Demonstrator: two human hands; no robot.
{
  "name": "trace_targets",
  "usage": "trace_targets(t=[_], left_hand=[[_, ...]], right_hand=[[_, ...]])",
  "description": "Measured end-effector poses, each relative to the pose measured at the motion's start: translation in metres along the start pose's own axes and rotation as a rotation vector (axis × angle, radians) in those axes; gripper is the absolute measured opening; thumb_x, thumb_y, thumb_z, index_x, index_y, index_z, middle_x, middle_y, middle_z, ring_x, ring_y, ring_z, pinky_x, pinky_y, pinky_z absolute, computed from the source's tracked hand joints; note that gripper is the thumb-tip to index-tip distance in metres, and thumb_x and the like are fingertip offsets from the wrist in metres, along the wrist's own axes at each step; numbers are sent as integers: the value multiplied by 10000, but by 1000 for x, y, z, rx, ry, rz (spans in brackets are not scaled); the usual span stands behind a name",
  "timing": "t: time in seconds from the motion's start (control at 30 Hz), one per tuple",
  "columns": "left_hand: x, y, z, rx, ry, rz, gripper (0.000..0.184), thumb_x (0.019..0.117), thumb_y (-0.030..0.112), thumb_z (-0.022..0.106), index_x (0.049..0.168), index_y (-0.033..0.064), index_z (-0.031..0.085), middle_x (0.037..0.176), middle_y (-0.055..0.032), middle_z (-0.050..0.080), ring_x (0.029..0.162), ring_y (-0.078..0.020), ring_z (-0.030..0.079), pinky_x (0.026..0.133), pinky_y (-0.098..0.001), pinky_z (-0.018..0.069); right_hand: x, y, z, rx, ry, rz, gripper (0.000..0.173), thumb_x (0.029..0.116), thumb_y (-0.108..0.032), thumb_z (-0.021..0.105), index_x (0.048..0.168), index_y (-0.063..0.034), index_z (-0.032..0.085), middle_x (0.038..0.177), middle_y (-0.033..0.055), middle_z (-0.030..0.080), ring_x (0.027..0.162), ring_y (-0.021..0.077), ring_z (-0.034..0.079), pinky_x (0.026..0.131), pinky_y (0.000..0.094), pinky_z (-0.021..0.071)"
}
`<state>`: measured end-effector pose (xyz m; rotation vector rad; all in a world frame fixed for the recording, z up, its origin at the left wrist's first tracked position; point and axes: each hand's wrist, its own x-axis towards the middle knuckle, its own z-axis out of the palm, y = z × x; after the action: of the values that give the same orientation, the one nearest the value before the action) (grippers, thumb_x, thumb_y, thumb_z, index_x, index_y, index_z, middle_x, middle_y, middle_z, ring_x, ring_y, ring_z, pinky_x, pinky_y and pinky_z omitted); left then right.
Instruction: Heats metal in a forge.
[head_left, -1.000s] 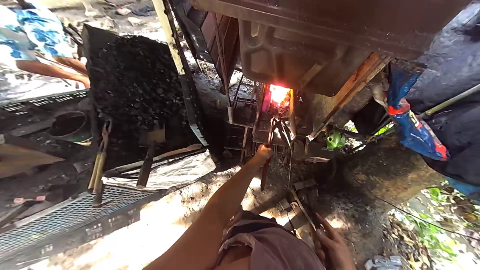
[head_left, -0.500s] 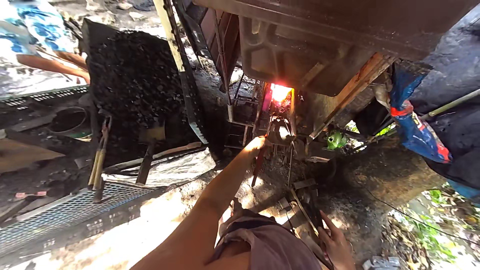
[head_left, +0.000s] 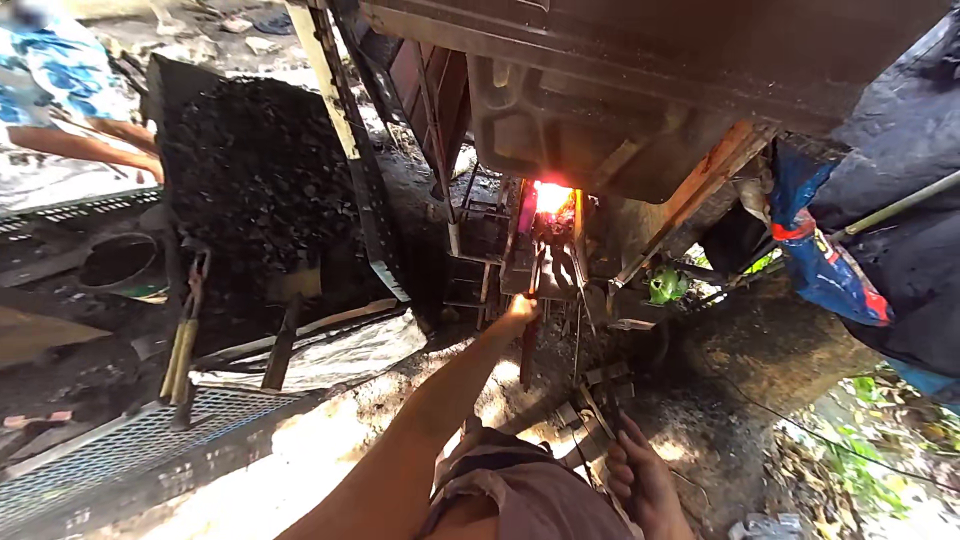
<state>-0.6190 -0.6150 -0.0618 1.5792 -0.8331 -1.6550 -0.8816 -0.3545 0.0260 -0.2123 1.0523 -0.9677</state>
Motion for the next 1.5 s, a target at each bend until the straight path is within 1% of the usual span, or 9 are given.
trace_targets(t=[0.2,0.33,0.53,0.6,0.87,1.03,1.17,1.3,1.5], left_hand=[[-5,0,12,16,26,-36,368,912,7,627,1274,16,560,856,-133,630,639,-204,605,582,-365,543],[25,-5,0,-50,-14,-56,437,932,43,614,1359,75,526,824,-135,649,603,-210,626,530,-350,542],[-48,-2,-44,8,-62,-80,559,917,48,657,1449,142,512,875,-108,635,643,-183,594,570,-339,524],[-63,1,-54,21,-32,-77,560,907,46,681,1440,120,527,934,-117,646,690,-183,601,606,-337,529],[-29,27,-60,-36,37,-57,411,964,140,659,1364,130,567,802,-103,613,531,-172,546,440,-329,471],[-10,25,-60,31,24,-19,381,918,290,693,1272,172,616,781,-92,618,565,-187,572,460,-359,481],[-2,36,-46,-43,70,-16,387,918,137,678,1291,100,583,859,-122,616,620,-200,569,510,-361,489],[20,21,-37,-75,97,45,348,917,31,613,1262,56,570,753,-91,587,533,-171,542,456,-322,476],[11,-15,-37,-49,37,-32,505,882,0,617,1371,75,521,855,-164,656,651,-250,644,565,-393,559]], right_hand=[[46,-44,48,-302,46,-97,508,1093,-170,435,1590,-214,337,689,26,494,443,102,458,369,258,418],[63,-69,68,-558,119,-196,523,1081,-146,485,1587,-205,368,728,56,530,473,133,479,403,293,446],[24,-57,19,-1132,162,-387,578,1026,-182,565,1585,-175,417,902,115,688,528,168,564,495,374,532],[0,-47,0,-1171,174,-394,583,1004,-185,572,1571,-172,442,835,98,683,497,158,550,471,372,518],[-30,-15,-26,-1023,146,-356,592,1008,-165,559,1583,-145,419,654,51,606,420,133,502,391,330,480],[-38,3,-27,-949,112,-402,598,996,-124,551,1579,-111,418,637,47,578,431,134,489,406,331,474],[-52,9,-27,-738,69,-302,604,1011,-113,530,1595,-110,376,633,53,554,434,139,486,402,321,468],[-58,14,-22,-311,32,-120,584,1026,-76,504,1590,-139,367,669,57,544,464,102,501,409,261,462],[4,14,0,65,-32,19,477,1067,-150,448,1536,-209,391,637,0,488,421,69,466,358,218,417]])
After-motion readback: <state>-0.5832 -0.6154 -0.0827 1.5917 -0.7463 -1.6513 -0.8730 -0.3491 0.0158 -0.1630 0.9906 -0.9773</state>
